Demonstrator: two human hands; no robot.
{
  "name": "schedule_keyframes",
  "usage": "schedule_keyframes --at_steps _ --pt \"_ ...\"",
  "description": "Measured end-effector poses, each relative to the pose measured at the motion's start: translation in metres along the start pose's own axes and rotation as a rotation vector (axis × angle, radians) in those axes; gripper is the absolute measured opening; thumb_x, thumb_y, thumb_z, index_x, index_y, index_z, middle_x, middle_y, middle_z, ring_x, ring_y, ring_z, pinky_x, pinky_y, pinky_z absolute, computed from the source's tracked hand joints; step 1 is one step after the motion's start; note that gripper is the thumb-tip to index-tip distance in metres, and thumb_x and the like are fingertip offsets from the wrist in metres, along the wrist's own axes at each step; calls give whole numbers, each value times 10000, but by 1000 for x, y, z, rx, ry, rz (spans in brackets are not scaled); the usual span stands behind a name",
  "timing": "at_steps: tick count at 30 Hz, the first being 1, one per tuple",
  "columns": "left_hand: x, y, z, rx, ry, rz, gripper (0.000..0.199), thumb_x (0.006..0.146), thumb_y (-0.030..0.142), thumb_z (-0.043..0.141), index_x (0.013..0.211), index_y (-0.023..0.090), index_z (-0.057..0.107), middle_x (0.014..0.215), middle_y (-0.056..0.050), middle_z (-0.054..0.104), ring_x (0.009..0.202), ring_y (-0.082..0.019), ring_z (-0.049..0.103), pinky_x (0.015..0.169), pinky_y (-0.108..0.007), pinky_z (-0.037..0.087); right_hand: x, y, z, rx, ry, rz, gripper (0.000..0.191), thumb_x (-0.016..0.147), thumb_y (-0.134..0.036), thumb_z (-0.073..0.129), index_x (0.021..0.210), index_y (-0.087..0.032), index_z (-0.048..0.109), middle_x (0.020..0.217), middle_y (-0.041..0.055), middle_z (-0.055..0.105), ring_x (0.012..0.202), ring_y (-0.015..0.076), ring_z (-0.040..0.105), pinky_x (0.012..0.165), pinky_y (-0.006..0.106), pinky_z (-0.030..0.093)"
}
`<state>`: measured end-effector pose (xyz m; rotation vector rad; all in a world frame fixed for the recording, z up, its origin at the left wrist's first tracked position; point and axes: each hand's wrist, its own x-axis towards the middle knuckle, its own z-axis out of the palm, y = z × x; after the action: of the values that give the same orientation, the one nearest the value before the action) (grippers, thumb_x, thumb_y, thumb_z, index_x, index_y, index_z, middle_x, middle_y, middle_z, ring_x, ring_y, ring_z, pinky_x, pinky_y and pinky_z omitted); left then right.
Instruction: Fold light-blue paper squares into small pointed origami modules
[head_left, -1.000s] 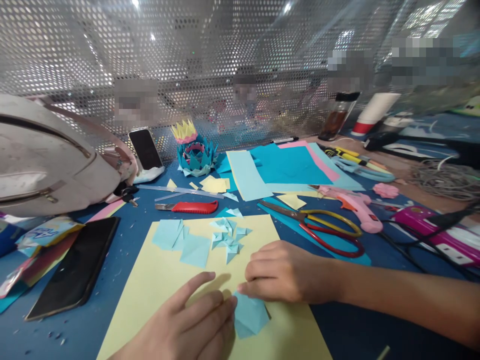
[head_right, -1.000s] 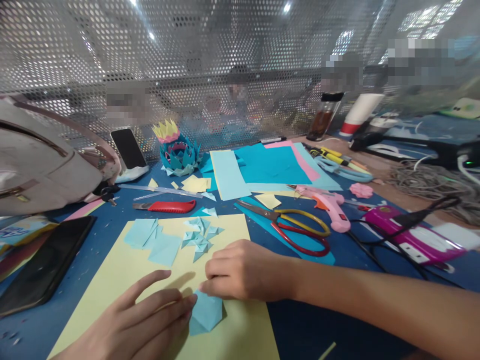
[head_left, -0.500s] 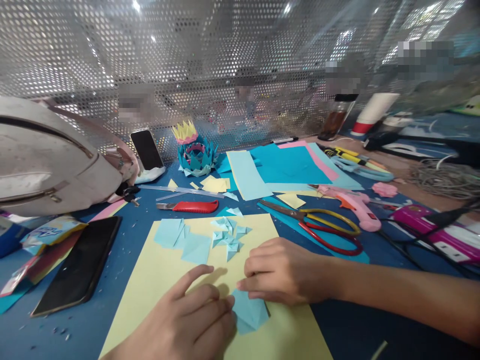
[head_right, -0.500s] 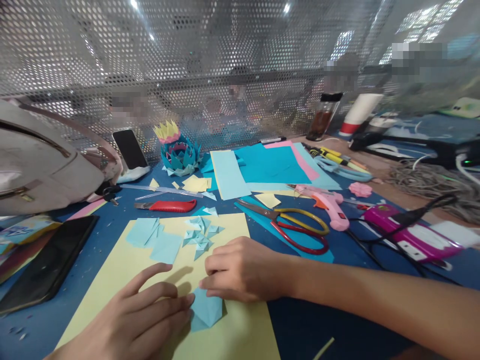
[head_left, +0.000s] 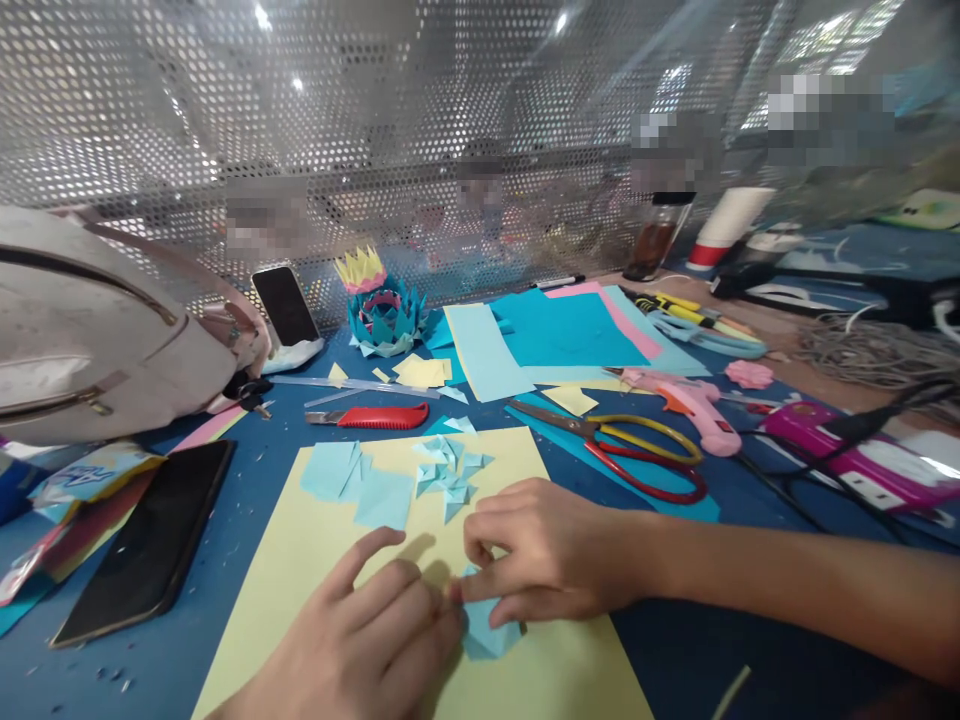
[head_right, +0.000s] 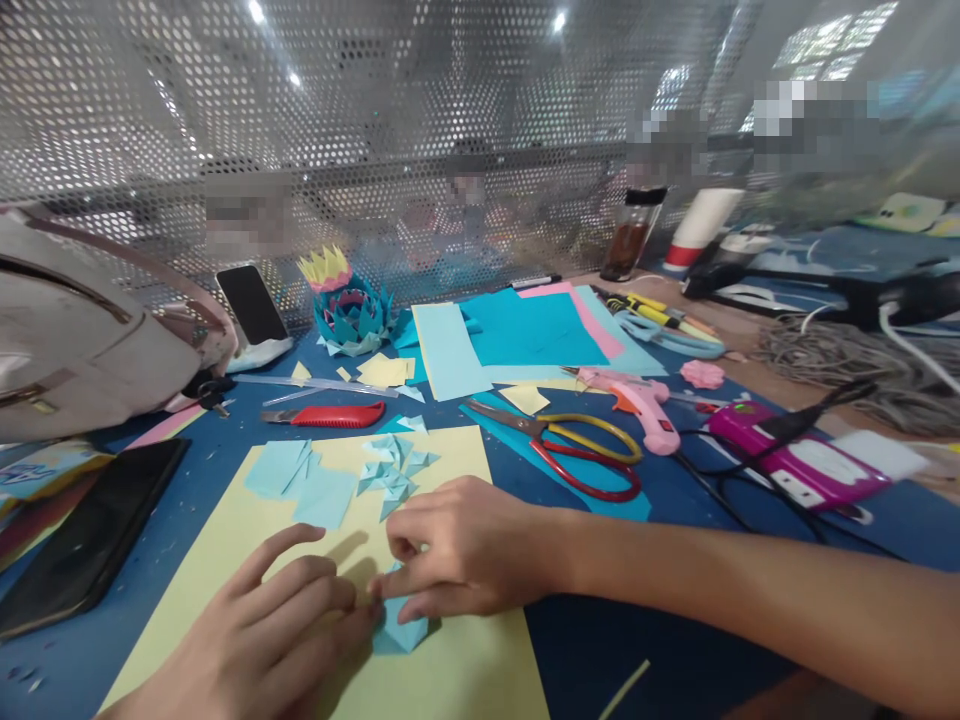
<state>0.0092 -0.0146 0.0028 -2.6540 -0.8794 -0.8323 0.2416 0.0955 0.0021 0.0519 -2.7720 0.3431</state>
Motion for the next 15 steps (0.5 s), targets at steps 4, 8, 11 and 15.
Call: schedule_keyframes --at_steps 4,8,11,15 --pt "0 0 2 19 -6 -10 298 1017 90 408 974 155 695 805 4 677 743 -137 610 1082 -371 385 -4 5 0 258 62 94 507 1105 -459 325 1139 -171 742 920 62 658 817 143 601 703 265 424" --pt "-1 -1 10 25 17 -29 293 1032 116 421 922 180 685 803 17 678 760 -127 626 1097 -365 383 -8 6 2 272 159 70 481 1096 -407 372 998 -154 770 830 51 668 762 138 599 678 264 424" --pt "-4 1 22 17 153 -84 325 1050 147 417 878 198 687 860 17 721 803 -120 643 1160 -370 342 -9 6 5 168 152 25 361 1058 -344 477 907 -177 760 786 30 655 711 136 574 626 279 384" --pt "-10 7 25 70 166 -111 320 1056 148 429 957 186 731 988 2 770 908 -127 680 1234 -359 270 -9 7 7 122 129 5 300 1029 -319 537 856 -178 737 785 25 650 692 134 564 591 295 370"
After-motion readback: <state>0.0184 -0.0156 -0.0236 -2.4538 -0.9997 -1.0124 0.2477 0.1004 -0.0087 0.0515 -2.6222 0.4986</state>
